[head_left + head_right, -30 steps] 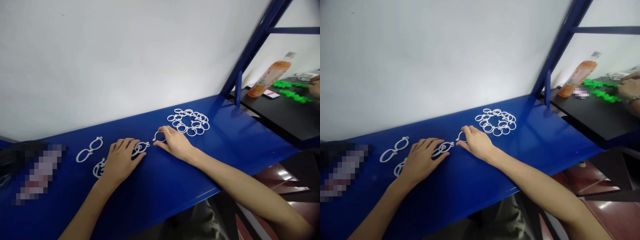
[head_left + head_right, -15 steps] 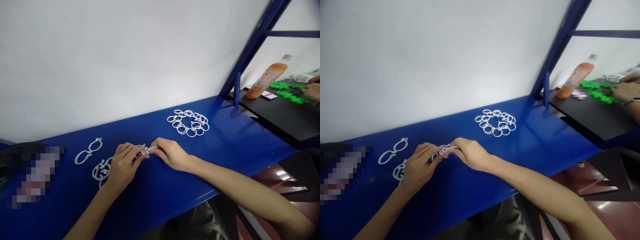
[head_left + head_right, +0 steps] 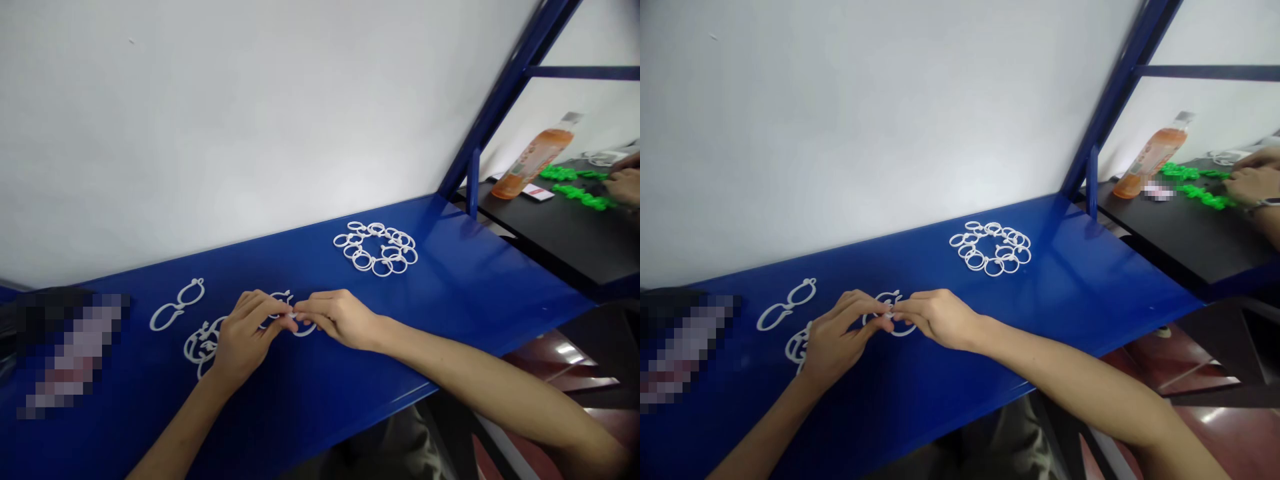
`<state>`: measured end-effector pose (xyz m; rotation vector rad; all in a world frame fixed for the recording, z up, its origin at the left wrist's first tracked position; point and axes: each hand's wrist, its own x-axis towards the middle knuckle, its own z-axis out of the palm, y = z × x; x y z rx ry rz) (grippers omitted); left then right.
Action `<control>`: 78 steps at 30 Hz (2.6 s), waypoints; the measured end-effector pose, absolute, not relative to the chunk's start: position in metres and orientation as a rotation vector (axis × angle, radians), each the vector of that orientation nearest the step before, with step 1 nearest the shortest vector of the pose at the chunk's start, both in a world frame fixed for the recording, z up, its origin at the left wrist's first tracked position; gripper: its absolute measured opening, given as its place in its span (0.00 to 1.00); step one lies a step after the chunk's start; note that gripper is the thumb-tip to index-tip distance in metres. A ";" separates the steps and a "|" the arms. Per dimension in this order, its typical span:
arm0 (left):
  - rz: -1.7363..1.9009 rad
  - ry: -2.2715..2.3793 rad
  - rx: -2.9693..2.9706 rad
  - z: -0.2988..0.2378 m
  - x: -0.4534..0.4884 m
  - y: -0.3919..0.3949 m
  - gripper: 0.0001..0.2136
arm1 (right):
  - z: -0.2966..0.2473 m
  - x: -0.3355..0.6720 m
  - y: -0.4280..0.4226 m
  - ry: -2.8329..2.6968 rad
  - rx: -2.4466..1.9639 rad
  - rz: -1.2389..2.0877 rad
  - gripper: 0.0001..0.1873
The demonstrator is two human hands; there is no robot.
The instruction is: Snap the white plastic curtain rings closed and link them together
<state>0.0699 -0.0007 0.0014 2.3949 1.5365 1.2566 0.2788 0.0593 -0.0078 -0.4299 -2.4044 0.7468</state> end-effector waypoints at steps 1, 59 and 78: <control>1.266 1.470 2.423 0.002 0.071 -0.001 0.10 | -0.007 0.280 0.059 -2.414 -0.410 0.769 0.15; 0.848 2.057 2.347 -0.011 0.051 0.010 0.08 | 0.016 0.355 0.131 -2.437 -1.755 -0.102 0.13; 1.091 2.139 2.151 0.002 0.059 0.006 0.10 | 0.017 0.352 0.131 -2.229 -1.622 -0.264 0.18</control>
